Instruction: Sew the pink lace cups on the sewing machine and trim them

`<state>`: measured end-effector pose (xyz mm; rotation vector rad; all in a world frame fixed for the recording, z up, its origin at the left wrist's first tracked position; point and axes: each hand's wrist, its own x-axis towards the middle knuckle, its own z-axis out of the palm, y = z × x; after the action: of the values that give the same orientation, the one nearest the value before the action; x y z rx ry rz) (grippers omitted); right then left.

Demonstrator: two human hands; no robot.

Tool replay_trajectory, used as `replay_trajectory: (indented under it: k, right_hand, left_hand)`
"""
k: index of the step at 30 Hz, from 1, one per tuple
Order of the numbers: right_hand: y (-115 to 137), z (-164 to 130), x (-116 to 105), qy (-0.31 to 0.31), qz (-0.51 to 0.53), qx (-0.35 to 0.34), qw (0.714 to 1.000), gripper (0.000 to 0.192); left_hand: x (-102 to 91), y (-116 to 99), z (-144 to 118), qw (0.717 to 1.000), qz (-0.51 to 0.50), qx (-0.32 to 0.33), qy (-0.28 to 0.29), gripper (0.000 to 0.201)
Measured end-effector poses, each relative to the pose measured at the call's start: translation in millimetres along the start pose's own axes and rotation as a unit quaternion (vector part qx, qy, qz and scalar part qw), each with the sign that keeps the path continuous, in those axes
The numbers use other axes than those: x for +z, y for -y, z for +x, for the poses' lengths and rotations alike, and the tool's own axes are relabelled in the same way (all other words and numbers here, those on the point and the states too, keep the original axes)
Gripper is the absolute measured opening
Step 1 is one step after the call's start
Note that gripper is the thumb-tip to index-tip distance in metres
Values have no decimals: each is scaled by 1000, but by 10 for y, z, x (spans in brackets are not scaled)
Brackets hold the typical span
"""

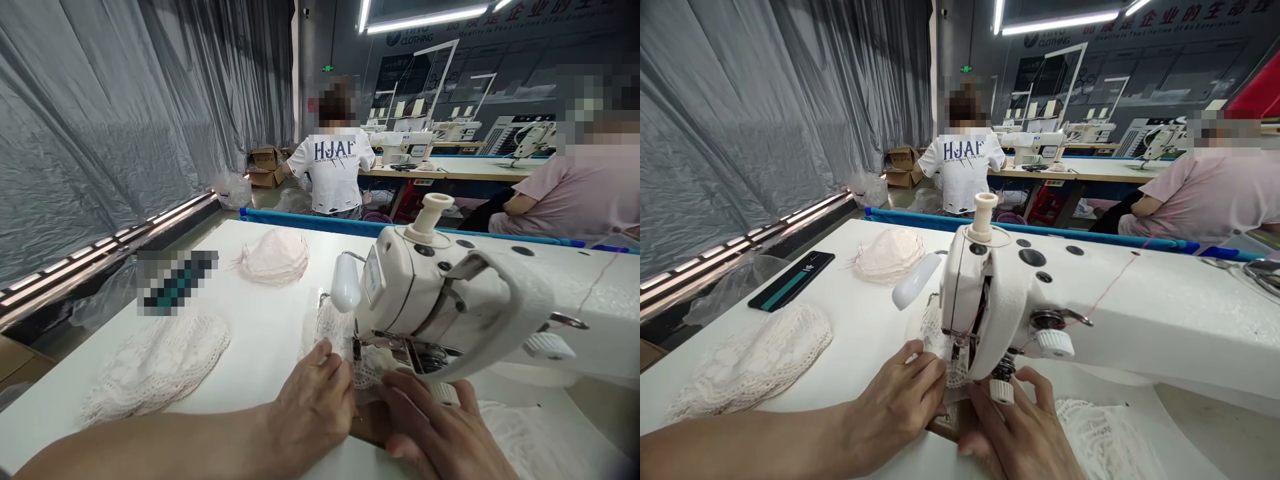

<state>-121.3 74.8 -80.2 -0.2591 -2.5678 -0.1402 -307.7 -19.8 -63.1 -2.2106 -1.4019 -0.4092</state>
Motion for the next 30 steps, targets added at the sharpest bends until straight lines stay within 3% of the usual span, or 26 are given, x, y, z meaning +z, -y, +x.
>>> replay_trajectory:
  k: [3, 6, 12, 20, 25, 30]
  right_hand:
    - [19, 52, -16, 5, -41, -64, 997, 52]
    - [45, 83, -39, 28, -43, -82, 995, 50]
    - [21, 45, -25, 30, -3, -47, 998, 39]
    - [16, 12, -15, 44, -27, -28, 998, 42]
    - [1, 9, 0, 45, -49, -3, 998, 39]
    - [-22, 70, -7, 4, -85, -29, 996, 35]
  left_hand:
    - [29, -9, -22, 1000, -3, -3, 2, 15]
    - [44, -8, -47, 1000, -5, -3, 10, 14]
    - [34, -12, -37, 1000, -9, -7, 2, 14]
    - [64, 7, -37, 1000, 5, -13, -2, 11]
    - [56, 65, -20, 999, -3, -6, 40, 16]
    - [68, 135, 25, 998, 9, -22, 62, 28]
